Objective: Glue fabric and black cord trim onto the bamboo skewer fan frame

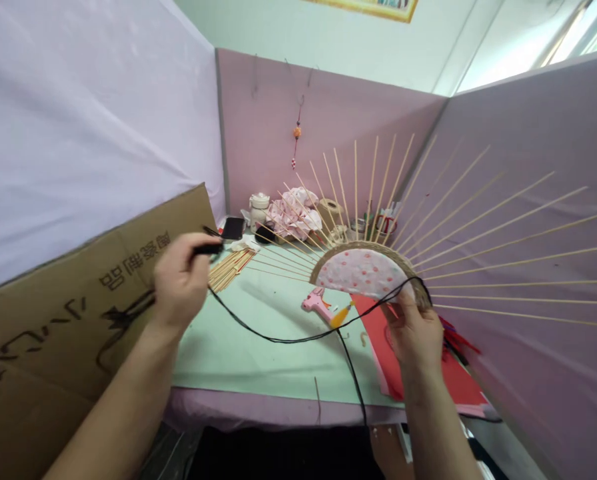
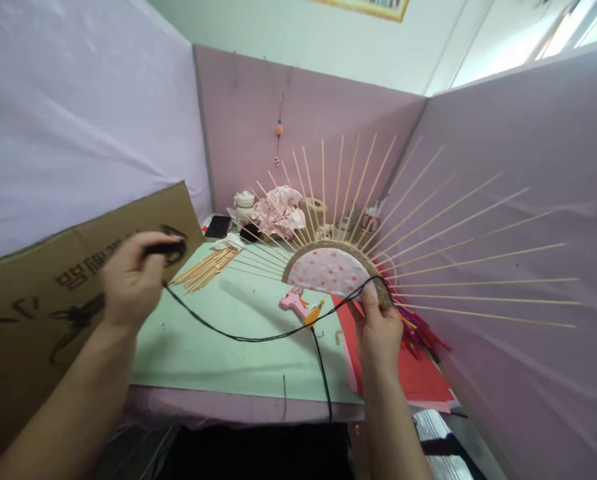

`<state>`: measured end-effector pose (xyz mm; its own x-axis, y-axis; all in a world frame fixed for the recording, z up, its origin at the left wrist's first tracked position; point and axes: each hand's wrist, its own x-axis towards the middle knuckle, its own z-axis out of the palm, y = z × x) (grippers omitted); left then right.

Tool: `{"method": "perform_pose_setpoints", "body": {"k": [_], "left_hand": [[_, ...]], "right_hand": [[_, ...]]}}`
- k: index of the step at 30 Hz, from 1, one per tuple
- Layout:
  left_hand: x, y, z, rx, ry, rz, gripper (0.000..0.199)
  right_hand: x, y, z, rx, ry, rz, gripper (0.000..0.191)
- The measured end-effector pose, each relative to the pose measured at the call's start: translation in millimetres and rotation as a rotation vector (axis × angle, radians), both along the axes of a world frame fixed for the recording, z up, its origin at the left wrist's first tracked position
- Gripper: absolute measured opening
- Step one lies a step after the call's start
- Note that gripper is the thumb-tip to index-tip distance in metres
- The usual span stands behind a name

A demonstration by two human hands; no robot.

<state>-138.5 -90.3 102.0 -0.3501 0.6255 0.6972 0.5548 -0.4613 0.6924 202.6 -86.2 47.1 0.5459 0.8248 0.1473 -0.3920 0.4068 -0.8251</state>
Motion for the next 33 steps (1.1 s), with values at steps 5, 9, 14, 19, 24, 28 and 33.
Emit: {"method": "perform_pose_setpoints", "body": {"k": [5, 9, 14, 19, 24, 28, 33], "left_hand": [[-6.9, 21.4, -29.9, -0.661, 0.390, -0.417, 0.054], [21.8, 13.3, -41.5, -0.576, 0.159, -0.367, 0.034], [96.9, -0.9, -58.0, -0.674, -0.559, -0.677, 0.037], [146.0, 17.9, -61.8, -0.684, -1.214, -0.889, 0.036], [166.6, 49.6, -66.7, -0.593, -1.376, -0.883, 0.031], [176.2, 63.6, -79.3, -0.642, -1.289, -0.796, 0.033], [181.2, 53.1, -92.6, -0.468, -0.727, -0.403, 0.038]], "right_hand": [[-25.6, 9.4, -4.2, 0.056, 0.027, 0.046, 0.036], [-37.8, 15.3, -7.5, 0.074, 0.052, 0.102, 0.032], [-48.6, 18.0, -6.8, 0.068, 0.077, 0.189, 0.031], [-66.8, 19.8, -10.5, 0.089, 0.088, 0.272, 0.030], [-73.5, 25.4, -27.0, 0.058, 0.098, 0.242, 0.029], [-64.9, 33.0, -39.1, 0.065, 0.090, 0.169, 0.028], [-55.2, 41.1, -48.0, 0.062, 0.039, 0.123, 0.033]]}}
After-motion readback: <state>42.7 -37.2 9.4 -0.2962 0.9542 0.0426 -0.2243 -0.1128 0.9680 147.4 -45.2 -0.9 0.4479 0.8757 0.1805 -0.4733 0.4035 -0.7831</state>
